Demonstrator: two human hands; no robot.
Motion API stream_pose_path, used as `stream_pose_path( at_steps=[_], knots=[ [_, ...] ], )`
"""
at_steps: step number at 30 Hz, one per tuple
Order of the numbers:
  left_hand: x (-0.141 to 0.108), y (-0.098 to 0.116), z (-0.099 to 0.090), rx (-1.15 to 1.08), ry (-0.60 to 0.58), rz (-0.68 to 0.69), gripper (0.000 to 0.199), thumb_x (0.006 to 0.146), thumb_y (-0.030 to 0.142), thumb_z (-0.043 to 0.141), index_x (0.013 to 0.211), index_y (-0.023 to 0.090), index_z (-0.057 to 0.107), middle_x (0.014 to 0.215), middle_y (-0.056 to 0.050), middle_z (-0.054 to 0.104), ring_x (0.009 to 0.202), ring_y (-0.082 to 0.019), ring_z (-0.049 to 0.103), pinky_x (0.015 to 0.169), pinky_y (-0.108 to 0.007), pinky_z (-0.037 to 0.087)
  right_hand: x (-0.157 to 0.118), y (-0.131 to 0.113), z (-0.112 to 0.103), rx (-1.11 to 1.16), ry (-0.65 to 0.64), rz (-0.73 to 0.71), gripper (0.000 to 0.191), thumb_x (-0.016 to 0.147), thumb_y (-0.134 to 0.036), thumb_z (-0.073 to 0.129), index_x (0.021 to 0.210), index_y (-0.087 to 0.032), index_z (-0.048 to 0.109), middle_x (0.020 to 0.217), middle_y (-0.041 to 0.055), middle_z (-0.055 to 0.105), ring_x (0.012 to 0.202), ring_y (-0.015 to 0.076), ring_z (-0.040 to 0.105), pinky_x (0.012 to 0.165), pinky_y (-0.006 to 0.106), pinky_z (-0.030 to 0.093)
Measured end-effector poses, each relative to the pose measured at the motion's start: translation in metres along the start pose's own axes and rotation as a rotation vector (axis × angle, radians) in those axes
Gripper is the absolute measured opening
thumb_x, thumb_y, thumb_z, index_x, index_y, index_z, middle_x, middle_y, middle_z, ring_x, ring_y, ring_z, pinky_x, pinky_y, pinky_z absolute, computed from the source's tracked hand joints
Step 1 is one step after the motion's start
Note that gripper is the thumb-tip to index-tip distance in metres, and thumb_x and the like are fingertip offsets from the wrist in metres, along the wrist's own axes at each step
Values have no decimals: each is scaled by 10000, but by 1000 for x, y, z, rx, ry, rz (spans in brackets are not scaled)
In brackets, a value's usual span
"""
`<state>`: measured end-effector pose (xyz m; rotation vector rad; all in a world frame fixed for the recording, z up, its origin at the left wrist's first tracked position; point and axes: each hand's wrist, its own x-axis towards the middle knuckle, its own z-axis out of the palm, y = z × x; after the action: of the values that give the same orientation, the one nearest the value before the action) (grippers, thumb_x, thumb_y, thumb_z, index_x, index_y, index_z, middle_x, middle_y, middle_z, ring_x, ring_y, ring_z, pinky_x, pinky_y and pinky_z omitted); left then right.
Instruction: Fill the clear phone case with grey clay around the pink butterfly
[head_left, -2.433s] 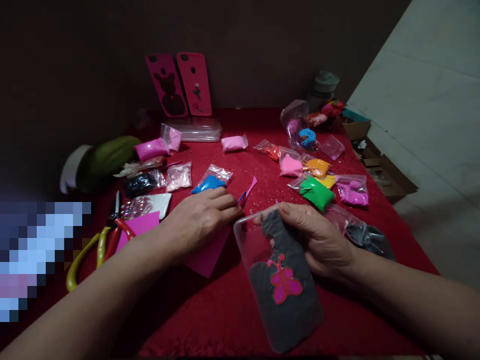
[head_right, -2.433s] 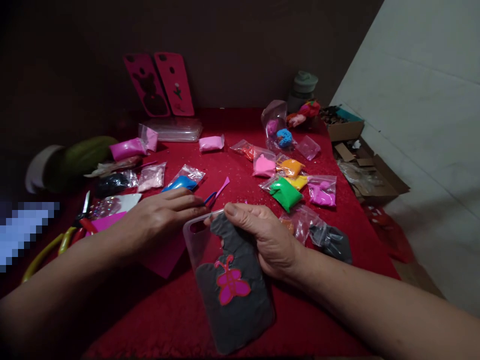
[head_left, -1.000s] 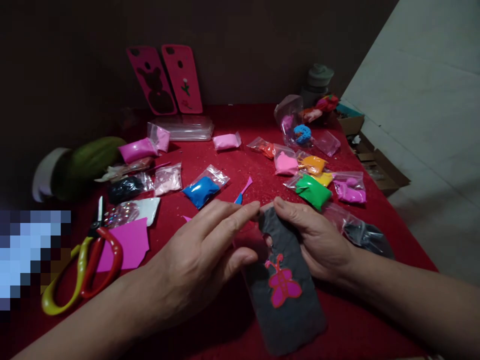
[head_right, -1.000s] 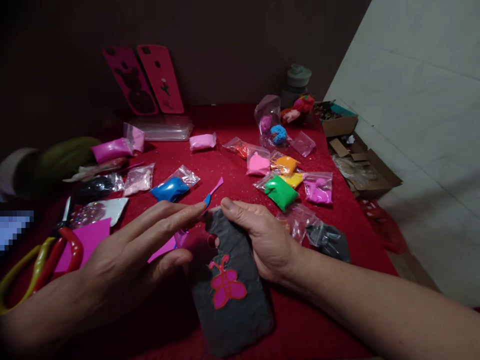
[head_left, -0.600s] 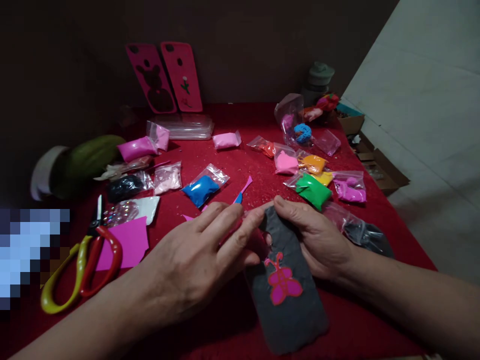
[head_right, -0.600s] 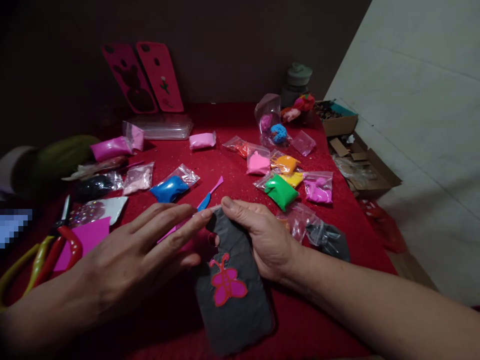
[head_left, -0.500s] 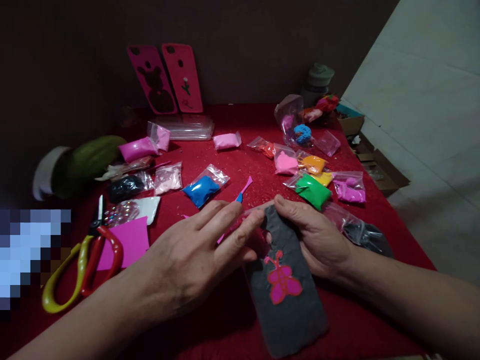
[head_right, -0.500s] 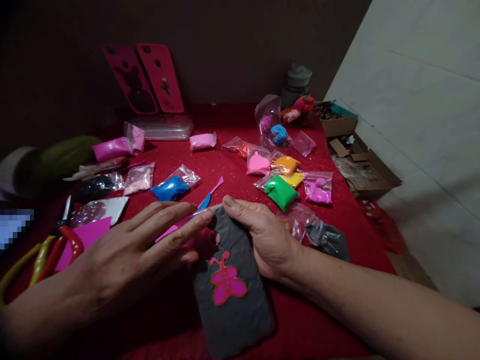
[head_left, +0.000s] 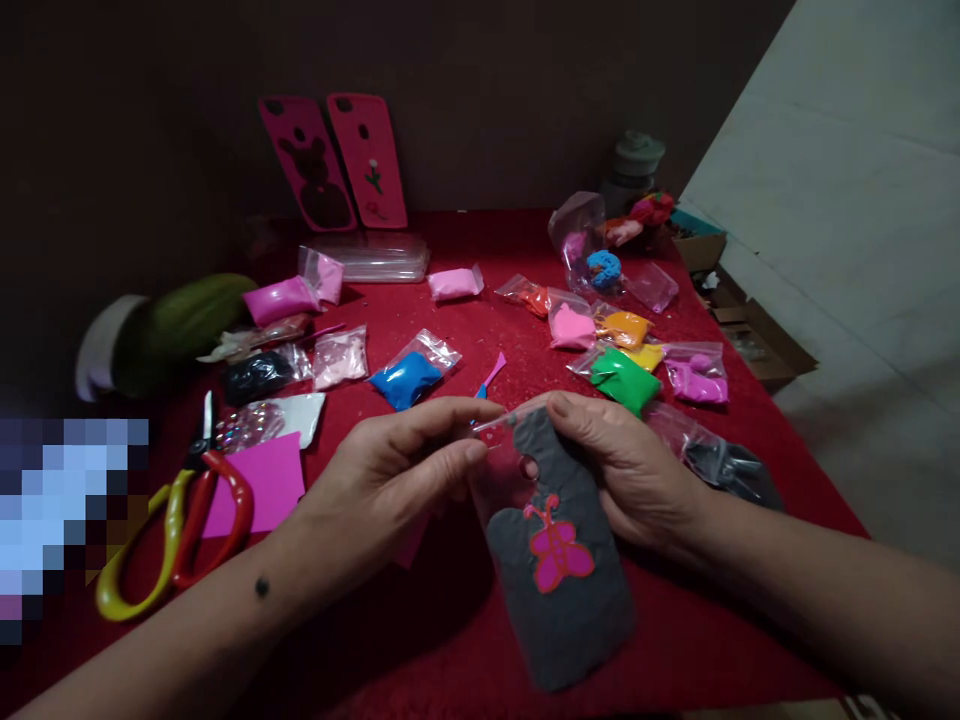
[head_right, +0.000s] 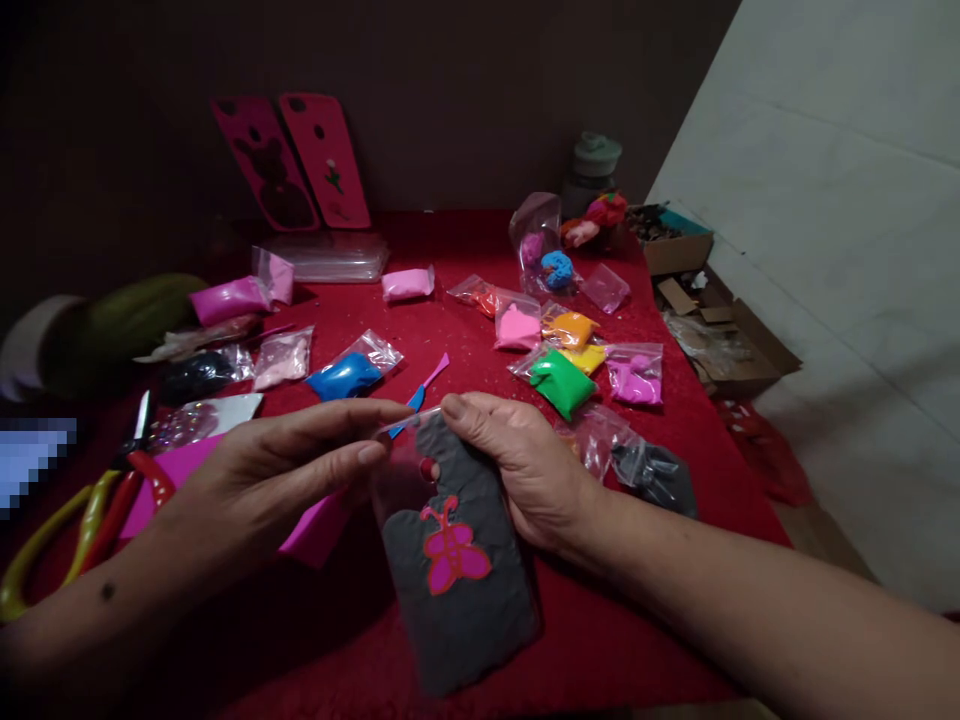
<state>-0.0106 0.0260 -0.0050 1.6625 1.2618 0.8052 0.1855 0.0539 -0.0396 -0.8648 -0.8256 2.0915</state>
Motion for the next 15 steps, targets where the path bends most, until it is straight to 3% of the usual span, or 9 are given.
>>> stream_pose_path(
  at_steps=[4, 6, 8, 11, 12, 15],
  knots=[
    [6, -6, -2, -61, -107, -95, 246, 897, 293, 592, 1094, 183, 693, 876, -41, 783, 729, -187, 727, 617, -267, 594, -13, -23, 7, -516, 188, -366, 299, 834, -405, 701, 1044, -207, 623, 954, 27, 658, 821, 137, 615, 707, 241, 492],
    [8, -14, -1, -5, -136, -50, 277, 901, 346, 588, 1091, 171, 687, 897, -61, 783, 757, -200, 732, 637, -283, 597, -32, -44, 11, -718, 289, -599, 263, 874, -376, 655, 1093, -239, 605, 1066, 28, 650, 904, 151, 615, 779, 264, 490],
    [9, -22, 1, 143, -104, 42, 322, 906, 392, 569, 1116, 169, 667, 866, -64, 775, 728, -198, 724, 601, -274, 583, -58, -64, 12, -942, 377, -738, 161, 899, -347, 623, 1027, -253, 655, 1021, 11, 669, 905, 149, 614, 783, 254, 477],
    [9, -32, 7, 436, 40, 191, 381, 911, 384, 546, 1223, 168, 579, 870, -69, 757, 688, -201, 712, 563, -277, 558, -97, -77, -6, -1265, 509, -801, 132, 891, -325, 628, 977, -255, 699, 982, 26, 690, 901, 181, 624, 803, 296, 479],
    [9, -33, 9, 535, 90, 232, 405, 913, 379, 539, 1256, 164, 547, 956, -94, 748, 749, -223, 720, 585, -298, 564, -106, -75, -19, -1404, 489, -749, 180, 874, -352, 640, 1010, -248, 696, 1009, 46, 685, 929, 209, 628, 842, 339, 483],
    [7, -29, 14, 750, 152, 334, 420, 943, 383, 475, 1279, 135, 517, 1189, -172, 659, 962, -300, 696, 691, -389, 572, -117, -54, -66, -1683, 583, -661, 370, 842, -391, 653, 1156, -197, 631, 1150, 125, 639, 1076, 294, 589, 946, 471, 456]
  ],
)
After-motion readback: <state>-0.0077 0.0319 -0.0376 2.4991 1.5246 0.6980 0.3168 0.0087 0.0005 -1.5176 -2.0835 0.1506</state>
